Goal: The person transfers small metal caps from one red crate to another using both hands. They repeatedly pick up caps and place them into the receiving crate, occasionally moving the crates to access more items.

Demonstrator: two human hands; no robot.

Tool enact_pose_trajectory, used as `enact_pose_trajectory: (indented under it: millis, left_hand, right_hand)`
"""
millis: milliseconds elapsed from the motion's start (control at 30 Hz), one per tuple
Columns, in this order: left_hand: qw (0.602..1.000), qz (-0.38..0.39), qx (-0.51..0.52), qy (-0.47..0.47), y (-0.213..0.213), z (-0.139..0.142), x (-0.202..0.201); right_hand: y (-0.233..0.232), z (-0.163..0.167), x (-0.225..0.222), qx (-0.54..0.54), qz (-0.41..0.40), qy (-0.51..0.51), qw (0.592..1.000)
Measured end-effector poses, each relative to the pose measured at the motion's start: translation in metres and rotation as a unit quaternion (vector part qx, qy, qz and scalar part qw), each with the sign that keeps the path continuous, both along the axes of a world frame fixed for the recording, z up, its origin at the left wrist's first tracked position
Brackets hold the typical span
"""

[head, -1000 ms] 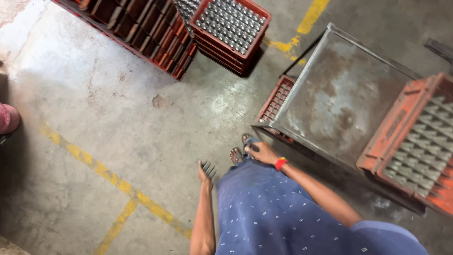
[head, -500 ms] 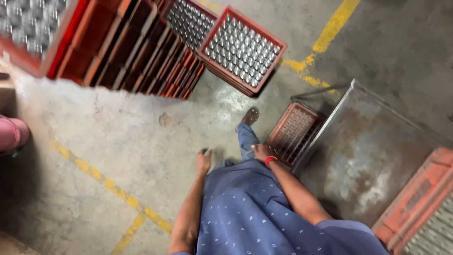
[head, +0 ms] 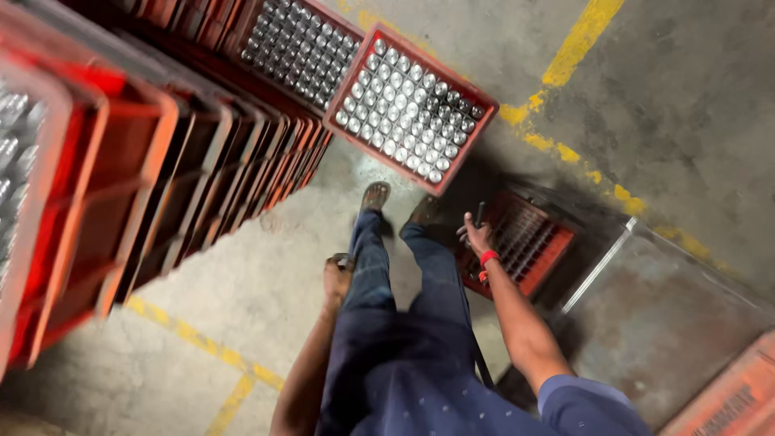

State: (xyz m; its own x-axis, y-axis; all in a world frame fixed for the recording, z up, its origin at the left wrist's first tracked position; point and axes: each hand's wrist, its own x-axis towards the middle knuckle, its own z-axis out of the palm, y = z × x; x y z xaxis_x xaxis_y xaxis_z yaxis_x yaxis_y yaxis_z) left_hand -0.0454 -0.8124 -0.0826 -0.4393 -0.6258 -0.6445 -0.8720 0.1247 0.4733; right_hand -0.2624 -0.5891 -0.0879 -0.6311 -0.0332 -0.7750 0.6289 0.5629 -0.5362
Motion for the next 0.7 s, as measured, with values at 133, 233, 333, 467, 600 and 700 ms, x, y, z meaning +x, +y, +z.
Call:
enact_pose_trajectory:
  millis: [133,233,333,467,600,700]
  left_hand:
    - [0.995,-0.051,-0.01,0.082,-0.013,-0.051,-0.052]
    - [0.987,-0.052,0.013,0.148,-0.028,-0.087,-0.066]
    - [0.996,-0.039,0.058,0.053,-0.049,-0.117,-0.07]
    - [0.994,-0.095,0.047,0.036,-0.07,-0.137,-0.08]
    - [0.982,-0.172,-0.018,0.078,-0.092,-0.14,-0.121]
    - [0.959,-0.262,-0.079,0.069,-0.105,-0.129,-0.161]
  right_hand:
    - [-0.032,-0.058,-0.06,-0.004,-0.07,0.082,0.994]
    - [-0.047,-0.102,-0.104,0.077,0.041,0.299,0.95]
    - [-0.059,-0.134,-0.133,0.06,0.068,0.074,0.993]
    - [-0.062,-0.149,-0.13,0.028,0.077,0.022,0.996]
    - [-0.071,-0.145,-0.108,0.072,-0.003,0.005,0.997]
    - [-0.074,-0.133,-0.057,0.088,0.002,0.015,0.996]
